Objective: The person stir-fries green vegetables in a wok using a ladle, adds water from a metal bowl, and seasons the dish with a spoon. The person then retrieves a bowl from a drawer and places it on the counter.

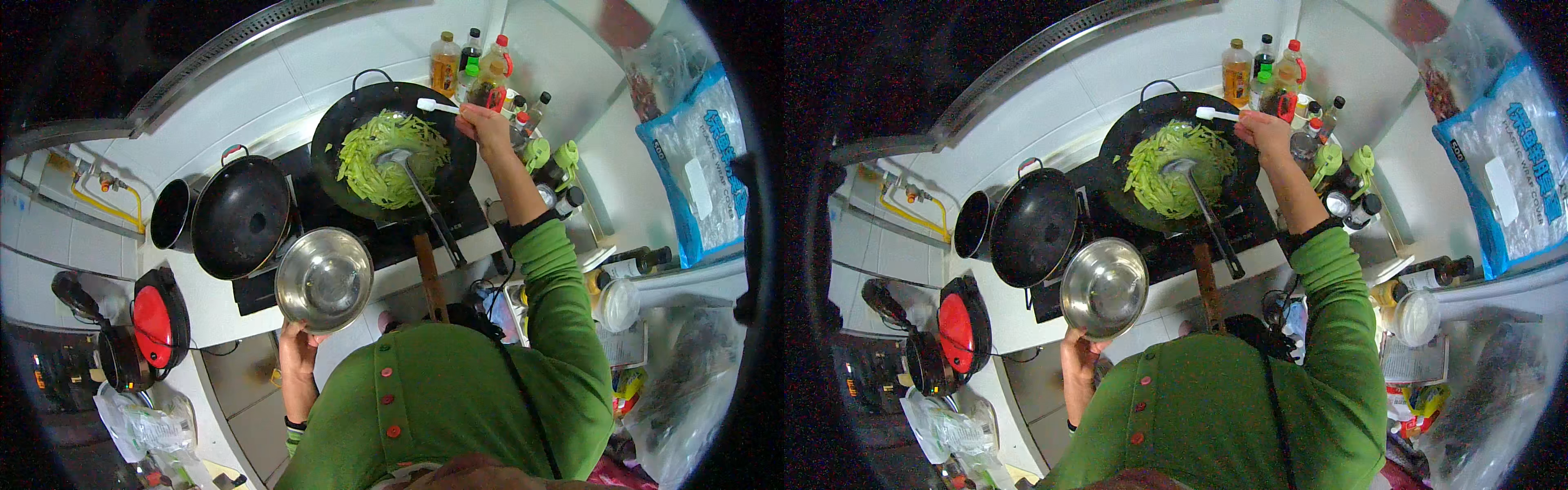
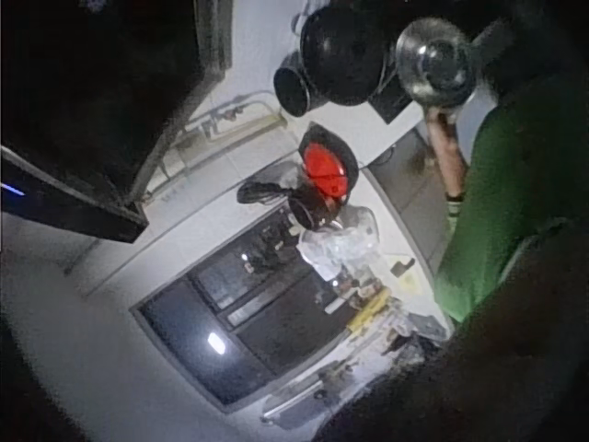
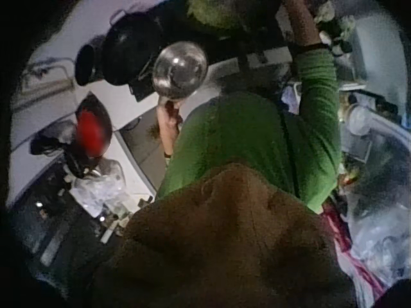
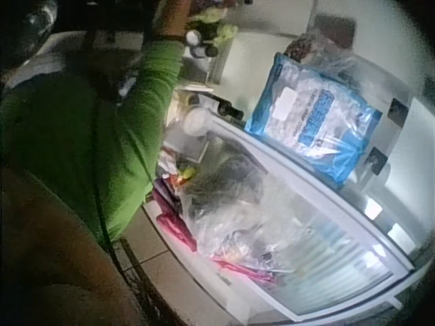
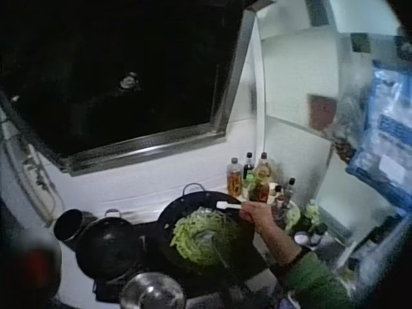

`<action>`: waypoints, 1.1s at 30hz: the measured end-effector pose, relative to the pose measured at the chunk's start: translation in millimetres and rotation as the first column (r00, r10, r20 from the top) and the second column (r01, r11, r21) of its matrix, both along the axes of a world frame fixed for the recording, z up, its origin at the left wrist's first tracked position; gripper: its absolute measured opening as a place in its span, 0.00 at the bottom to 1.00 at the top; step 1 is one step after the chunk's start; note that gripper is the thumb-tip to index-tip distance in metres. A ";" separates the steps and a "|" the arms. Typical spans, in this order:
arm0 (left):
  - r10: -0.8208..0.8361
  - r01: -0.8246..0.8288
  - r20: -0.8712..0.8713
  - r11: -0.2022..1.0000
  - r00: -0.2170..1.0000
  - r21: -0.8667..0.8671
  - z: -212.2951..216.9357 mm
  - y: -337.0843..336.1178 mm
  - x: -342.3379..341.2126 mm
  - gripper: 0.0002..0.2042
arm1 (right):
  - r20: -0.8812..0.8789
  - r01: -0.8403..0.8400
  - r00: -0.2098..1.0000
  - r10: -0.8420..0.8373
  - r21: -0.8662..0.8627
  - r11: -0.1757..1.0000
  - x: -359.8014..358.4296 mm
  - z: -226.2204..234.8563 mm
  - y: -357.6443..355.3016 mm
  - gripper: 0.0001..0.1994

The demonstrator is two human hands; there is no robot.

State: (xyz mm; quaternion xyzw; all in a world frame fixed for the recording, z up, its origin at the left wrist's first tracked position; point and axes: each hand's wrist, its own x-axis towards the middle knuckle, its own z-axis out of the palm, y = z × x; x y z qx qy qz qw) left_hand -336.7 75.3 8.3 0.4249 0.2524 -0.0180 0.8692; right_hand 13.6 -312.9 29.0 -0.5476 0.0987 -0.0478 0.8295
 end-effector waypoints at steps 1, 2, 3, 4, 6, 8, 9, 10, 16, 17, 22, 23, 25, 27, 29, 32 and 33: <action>-0.024 0.025 0.050 1.000 0.998 -0.012 1.0 -1.5 2.5 0.23 | 0.025 0.008 1.000 -0.009 0.006 1.000 2.2 -2.4 -1.0 0.08; -0.012 0.012 -0.011 1.000 1.000 0.009 1.9 -3.3 3.9 0.23 | -0.020 0.023 1.000 -0.024 -0.050 0.998 5.1 -4.9 -1.7 0.08; -0.018 0.019 -0.031 1.000 0.999 0.014 3.0 -4.3 4.5 0.24 | -0.049 0.014 0.999 -0.019 -0.087 0.996 8.1 -7.4 -2.1 0.08; -0.046 0.046 -0.014 0.999 0.999 0.012 4.4 -4.4 5.6 0.24 | -0.098 0.037 0.994 -0.050 -0.129 0.991 10.8 -9.8 -1.9 0.08; -0.071 0.071 -0.003 0.997 0.997 0.009 6.1 -5.0 6.3 0.24 | -0.079 0.055 0.995 -0.058 -0.032 0.998 14.1 -12.6 0.3 0.09; -0.048 0.048 -0.015 0.999 0.999 0.001 6.3 -6.1 5.0 0.24 | -0.098 0.081 0.992 -0.077 0.034 0.996 12.8 -11.7 3.0 0.09; -0.034 0.034 -0.026 0.999 0.999 0.010 5.8 -6.1 4.3 0.24 | -0.106 0.080 0.992 -0.074 0.054 0.995 10.4 -9.6 3.8 0.09; -0.021 0.022 -0.035 1.000 0.999 0.018 4.7 -6.2 3.5 0.24 | -0.123 0.092 0.989 -0.082 0.078 0.993 6.5 -6.7 3.5 0.09; -0.045 0.045 -0.042 0.999 0.998 0.007 -4.3 2.2 0.6 0.22 | -0.062 0.081 0.996 -0.072 0.158 0.984 -47.4 6.4 -41.0 0.10; -0.033 0.033 -0.045 0.999 0.998 0.004 -6.4 3.1 1.0 0.23 | -0.051 0.133 0.991 -0.126 0.165 0.977 -61.9 3.1 -54.3 0.10; -0.103 0.103 0.024 0.995 0.994 -0.010 -8.7 8.0 7.2 0.22 | -0.077 0.395 0.910 -0.407 -0.135 0.909 -152.6 -26.1 -137.9 0.11; -0.097 0.097 -0.001 0.995 0.995 0.000 -8.0 7.2 8.5 0.22 | -0.101 0.459 0.869 -0.484 -0.195 0.867 -165.1 -35.1 -152.1 0.09; -0.066 0.067 -0.041 0.997 0.997 0.031 -6.2 3.0 9.9 0.22 | -0.053 0.541 0.822 -0.567 -0.240 0.806 -183.4 -58.4 -172.8 0.07; -0.082 0.083 -0.042 0.996 0.996 0.032 -3.1 0.0 10.8 0.23 | -0.016 0.586 0.782 -0.623 -0.322 0.744 -184.7 -79.8 -188.3 0.07; -0.152 0.152 0.016 0.988 0.988 -0.007 0.4 -0.5 12.8 0.23 | -0.025 0.615 0.720 -0.693 -0.440 0.654 -177.5 -95.7 -192.6 0.07; -0.172 0.173 0.042 0.985 0.984 -0.005 1.8 -4.5 12.2 0.23 | 0.010 0.335 0.810 -0.587 -0.829 0.449 -166.5 -97.5 -185.2 0.09; -0.167 0.168 0.048 0.986 0.985 -0.008 1.8 -6.2 10.3 0.24 | 0.251 0.374 0.801 -0.543 -0.919 0.127 -170.0 -95.4 -177.2 0.10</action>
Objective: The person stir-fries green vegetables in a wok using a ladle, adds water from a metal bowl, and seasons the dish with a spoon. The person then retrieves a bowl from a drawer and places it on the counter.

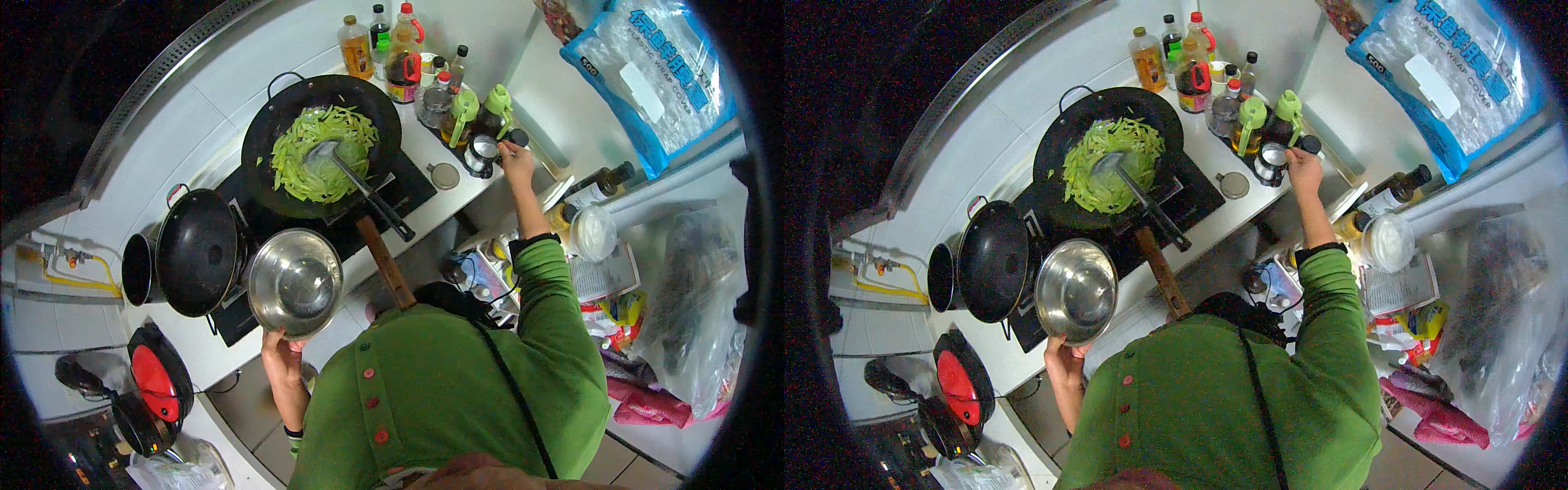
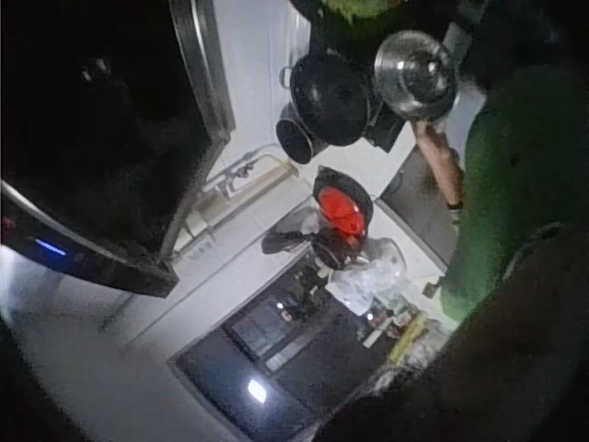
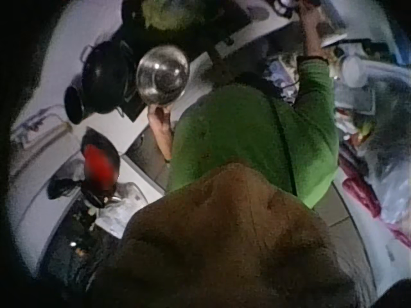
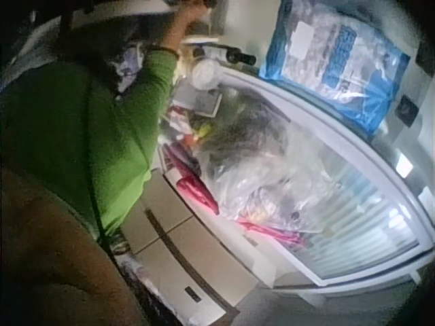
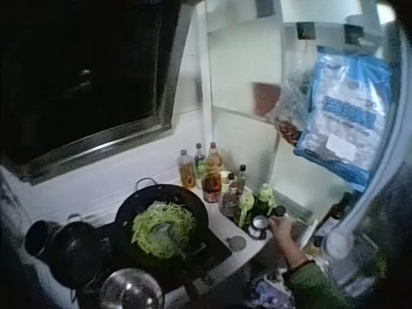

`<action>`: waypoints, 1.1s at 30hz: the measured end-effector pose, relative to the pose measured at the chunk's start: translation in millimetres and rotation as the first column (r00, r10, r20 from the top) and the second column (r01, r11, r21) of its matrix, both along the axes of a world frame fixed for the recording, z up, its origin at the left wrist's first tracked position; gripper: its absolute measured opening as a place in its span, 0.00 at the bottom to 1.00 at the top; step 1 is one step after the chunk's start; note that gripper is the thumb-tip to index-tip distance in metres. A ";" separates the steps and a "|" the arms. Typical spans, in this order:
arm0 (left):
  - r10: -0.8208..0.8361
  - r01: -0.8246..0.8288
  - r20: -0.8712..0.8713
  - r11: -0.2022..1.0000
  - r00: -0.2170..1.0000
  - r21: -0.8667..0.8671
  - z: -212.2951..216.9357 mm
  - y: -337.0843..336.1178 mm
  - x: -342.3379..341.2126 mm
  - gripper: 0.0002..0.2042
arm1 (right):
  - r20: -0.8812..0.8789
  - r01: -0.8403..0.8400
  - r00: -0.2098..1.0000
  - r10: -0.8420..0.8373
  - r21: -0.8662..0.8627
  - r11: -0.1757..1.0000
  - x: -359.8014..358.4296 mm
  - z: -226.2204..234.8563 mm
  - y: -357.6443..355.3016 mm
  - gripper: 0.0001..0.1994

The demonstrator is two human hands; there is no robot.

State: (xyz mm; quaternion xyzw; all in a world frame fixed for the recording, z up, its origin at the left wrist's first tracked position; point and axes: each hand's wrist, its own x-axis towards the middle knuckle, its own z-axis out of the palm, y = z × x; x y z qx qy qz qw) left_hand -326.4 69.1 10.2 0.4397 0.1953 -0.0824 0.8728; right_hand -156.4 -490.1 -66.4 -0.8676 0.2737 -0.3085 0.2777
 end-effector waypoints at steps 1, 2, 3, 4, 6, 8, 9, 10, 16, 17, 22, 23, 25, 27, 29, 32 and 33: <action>0.040 -0.039 -0.050 0.999 0.998 0.024 -0.2 -0.9 -1.7 0.24 | 0.068 -0.037 0.997 0.045 -0.114 0.993 0.1 4.2 9.1 0.10; 0.048 -0.046 -0.057 0.999 0.997 0.026 -0.3 -1.1 -3.7 0.25 | 0.110 -0.045 0.991 0.070 -0.212 0.976 -0.4 8.7 18.8 0.10; 0.028 -0.028 -0.024 1.000 0.999 0.004 -0.5 -0.4 -5.4 0.25 | 0.192 -0.059 0.972 0.132 -0.347 0.936 -0.8 11.2 29.8 0.09; 0.037 -0.036 -0.041 0.999 0.999 0.004 -1.1 0.5 -7.0 0.26 | 0.128 -0.200 0.969 0.210 -0.085 0.976 -3.9 8.4 43.6 0.08; 0.069 -0.067 -0.052 0.997 0.996 0.034 -3.6 2.1 -10.6 0.25 | -0.136 -0.552 0.828 0.544 -0.024 0.834 -0.1 -3.6 63.9 0.10; 0.071 -0.069 -0.042 0.996 0.997 0.050 -5.3 4.7 -14.7 0.24 | -0.340 -0.611 0.764 0.549 -0.105 0.785 8.7 -28.0 79.5 0.17; 0.066 -0.064 -0.040 0.996 0.997 0.061 -5.0 6.7 -16.5 0.24 | -0.475 -0.596 0.745 0.468 -0.158 0.787 14.6 -41.3 83.6 0.20; 0.040 -0.038 -0.022 0.997 0.999 0.068 -4.2 8.2 -18.2 0.24 | -0.496 -0.613 0.740 0.454 -0.218 0.760 21.5 -52.1 83.6 0.22; 0.158 -0.144 -0.111 0.982 0.981 0.121 4.0 6.8 -30.4 0.23 | -0.695 -0.655 0.647 0.314 -0.295 0.696 50.1 -84.2 82.6 0.27; 0.137 -0.131 -0.081 0.988 0.987 0.082 4.4 6.2 -30.8 0.22 | -0.712 -0.659 0.630 0.311 -0.277 0.699 50.0 -84.8 83.1 0.27; 0.115 -0.103 -0.073 0.983 0.991 0.152 3.4 6.9 -29.4 0.25 | -0.705 -0.660 0.618 0.348 -0.225 0.717 41.7 -81.8 85.3 0.30; 0.093 -0.088 -0.033 0.988 0.995 0.125 2.9 6.7 -29.0 0.25 | -0.682 -0.652 0.637 0.359 -0.229 0.722 39.9 -79.4 85.4 0.31; 0.104 -0.093 -0.073 0.986 0.992 0.141 3.5 7.7 -27.0 0.25 | -0.678 -0.643 0.643 0.356 -0.225 0.732 35.8 -70.6 85.2 0.33; 0.097 -0.086 -0.074 0.986 0.992 0.140 5.7 8.2 -24.7 0.25 | -0.611 -0.622 0.682 0.403 -0.193 0.759 27.8 -56.4 87.1 0.34; 0.087 -0.077 -0.067 0.987 0.994 0.140 8.2 6.0 -23.2 0.25 | -0.553 -0.591 0.723 0.414 -0.184 0.786 18.3 -36.7 86.8 0.34; 0.075 -0.070 -0.034 0.989 0.997 0.133 11.1 2.3 -21.0 0.24 | -0.383 -0.535 0.820 0.425 -0.249 0.807 4.9 -6.5 71.3 0.33; 0.113 -0.103 -0.070 0.986 0.991 0.134 11.4 0.6 -20.9 0.23 | -0.373 -0.477 0.860 0.347 -0.349 0.807 6.6 1.5 62.0 0.32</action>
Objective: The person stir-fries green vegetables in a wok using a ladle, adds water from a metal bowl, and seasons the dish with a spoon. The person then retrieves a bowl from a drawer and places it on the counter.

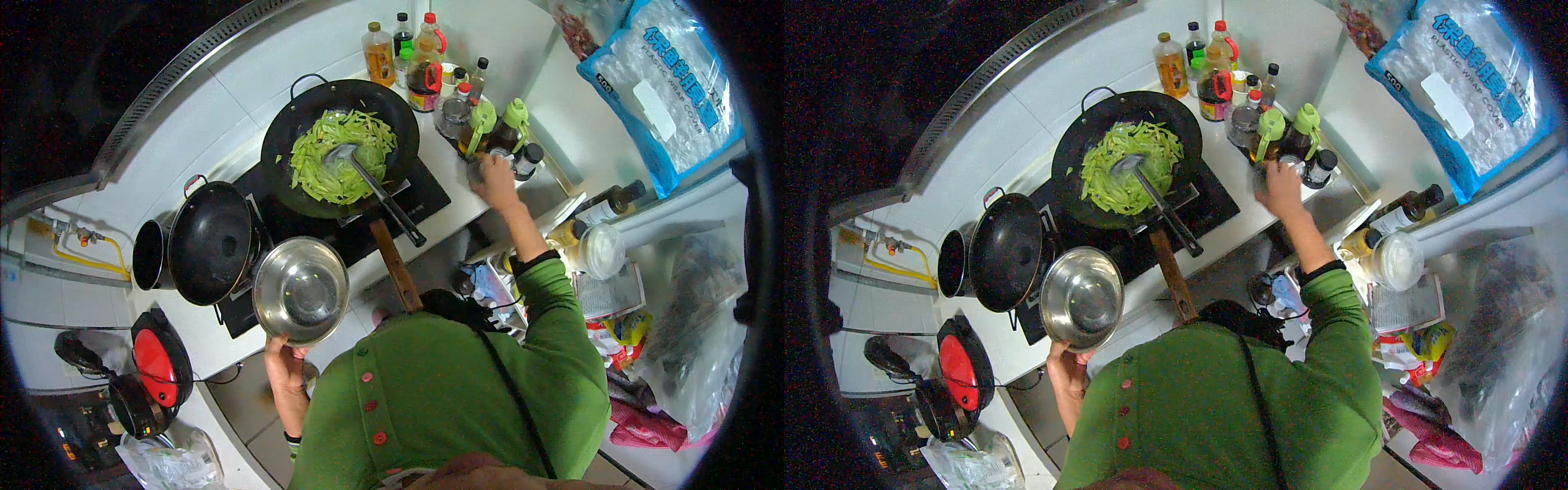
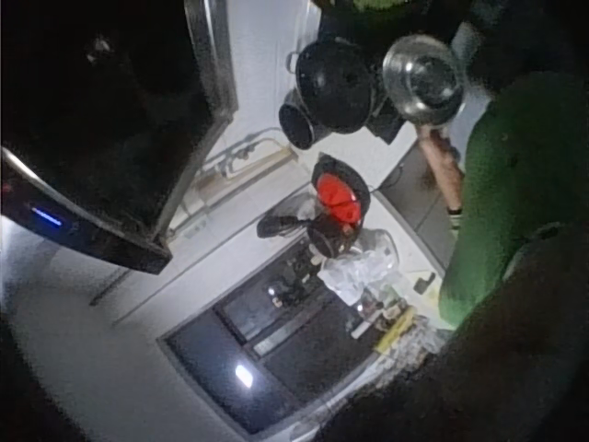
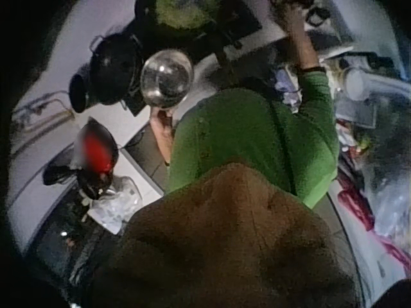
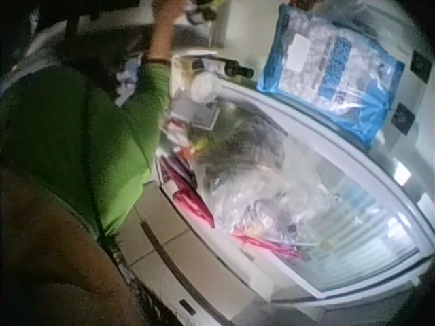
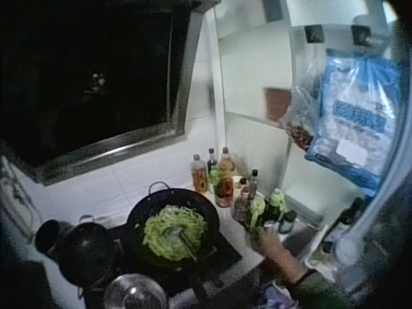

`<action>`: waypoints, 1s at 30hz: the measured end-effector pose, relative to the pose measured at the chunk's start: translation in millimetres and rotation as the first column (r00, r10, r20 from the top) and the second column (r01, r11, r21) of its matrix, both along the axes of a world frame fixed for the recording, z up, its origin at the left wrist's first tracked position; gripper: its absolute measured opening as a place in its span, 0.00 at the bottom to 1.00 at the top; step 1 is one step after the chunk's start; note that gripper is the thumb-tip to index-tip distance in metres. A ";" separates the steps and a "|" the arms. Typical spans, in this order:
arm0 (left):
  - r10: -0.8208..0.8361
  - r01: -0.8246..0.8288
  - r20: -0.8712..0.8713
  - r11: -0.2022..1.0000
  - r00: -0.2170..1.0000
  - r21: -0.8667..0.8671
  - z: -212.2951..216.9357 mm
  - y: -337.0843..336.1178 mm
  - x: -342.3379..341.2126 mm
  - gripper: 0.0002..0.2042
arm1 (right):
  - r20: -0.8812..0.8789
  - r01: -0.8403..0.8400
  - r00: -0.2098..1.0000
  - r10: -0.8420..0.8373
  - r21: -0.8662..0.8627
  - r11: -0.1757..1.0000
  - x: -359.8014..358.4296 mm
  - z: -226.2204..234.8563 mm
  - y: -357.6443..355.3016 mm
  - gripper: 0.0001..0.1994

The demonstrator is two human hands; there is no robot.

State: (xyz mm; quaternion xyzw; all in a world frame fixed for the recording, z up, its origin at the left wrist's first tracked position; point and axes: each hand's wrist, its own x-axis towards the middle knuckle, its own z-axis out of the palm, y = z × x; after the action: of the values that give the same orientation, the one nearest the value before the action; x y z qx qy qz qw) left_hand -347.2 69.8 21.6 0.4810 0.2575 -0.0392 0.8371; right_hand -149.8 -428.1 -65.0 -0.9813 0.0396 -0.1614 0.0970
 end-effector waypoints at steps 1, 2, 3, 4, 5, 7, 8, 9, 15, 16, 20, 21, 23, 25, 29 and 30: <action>0.025 -0.025 -0.010 1.000 1.000 -0.010 -0.1 -1.5 0.6 0.22 | 0.160 0.029 0.987 -0.023 -0.037 0.999 -0.5 5.5 -10.9 0.31; 0.009 -0.008 0.034 0.999 0.999 -0.046 0.2 -2.0 0.7 0.22 | 0.089 0.127 0.988 -0.126 -0.008 0.992 6.1 9.0 -21.1 0.32; 0.009 -0.008 0.006 0.999 1.000 -0.043 0.4 -1.5 1.4 0.22 | 0.034 0.205 0.978 -0.204 -0.041 0.978 8.7 9.5 -30.9 0.32; -0.030 0.032 0.031 0.997 0.999 -0.065 0.4 -0.1 2.9 0.22 | -0.036 0.243 0.969 -0.243 -0.010 0.970 15.5 8.8 -39.4 0.32; -0.065 0.069 0.054 0.995 0.996 -0.078 0.4 1.8 3.0 0.22 | -0.067 0.245 0.966 -0.249 -0.059 0.968 19.8 5.8 -45.0 0.32; -0.027 0.030 0.039 0.996 0.999 -0.089 -1.2 4.4 0.3 0.22 | -0.139 0.239 0.958 -0.252 -0.102 0.966 26.6 1.2 -52.4 0.31; -0.015 0.020 0.067 0.996 0.998 -0.086 -3.8 3.5 -0.8 0.21 | -0.176 0.233 0.954 -0.244 -0.080 0.969 26.9 0.3 -52.7 0.31; -0.003 0.010 0.073 0.995 0.997 -0.101 -5.9 3.9 -2.1 0.21 | -0.229 0.239 0.938 -0.259 -0.109 0.965 27.4 1.9 -51.5 0.31; -0.113 0.132 0.125 0.979 0.986 -0.155 -8.8 11.5 -3.0 0.21 | 0.105 -0.074 0.992 0.068 0.058 0.996 10.0 51.4 21.8 0.21; -0.053 0.064 0.087 0.991 0.995 -0.122 -8.4 9.8 -3.2 0.22 | 0.158 -0.225 0.969 0.191 0.234 0.946 5.6 58.6 48.8 0.17; 0.005 0.000 0.059 0.997 0.998 -0.078 -7.4 2.9 0.3 0.23 | 0.003 -0.516 0.848 0.530 0.232 0.824 -28.1 73.9 146.4 0.26; -0.004 0.011 0.071 0.996 0.997 -0.085 -7.2 3.8 1.8 0.23 | -0.181 -0.421 0.865 0.467 0.244 0.874 -31.5 75.5 158.1 0.26; 0.024 -0.018 0.061 0.995 0.998 -0.096 -8.6 5.5 3.1 0.22 | -0.303 -0.384 0.859 0.412 0.149 0.911 -28.8 76.7 166.8 0.30; -0.014 0.030 0.107 0.989 0.994 -0.146 -9.5 12.4 1.3 0.22 | -0.362 -0.381 0.867 0.342 -0.042 0.923 -17.9 79.6 155.1 0.35; 0.011 0.011 0.133 0.986 0.991 -0.169 -16.5 16.8 -5.6 0.22 | -0.178 -0.339 0.929 0.326 -0.053 0.939 22.9 92.7 114.2 0.23; 0.036 -0.021 0.093 0.987 0.995 -0.158 -17.8 18.2 -6.9 0.22 | -0.054 -0.351 0.935 0.349 -0.022 0.936 33.1 95.0 109.5 0.21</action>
State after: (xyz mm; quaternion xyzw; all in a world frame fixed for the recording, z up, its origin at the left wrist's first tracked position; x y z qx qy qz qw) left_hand -354.1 88.0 3.8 0.4111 0.2202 -0.0242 0.8843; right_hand -116.7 -318.5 30.1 -0.9777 -0.1358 -0.1180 0.1079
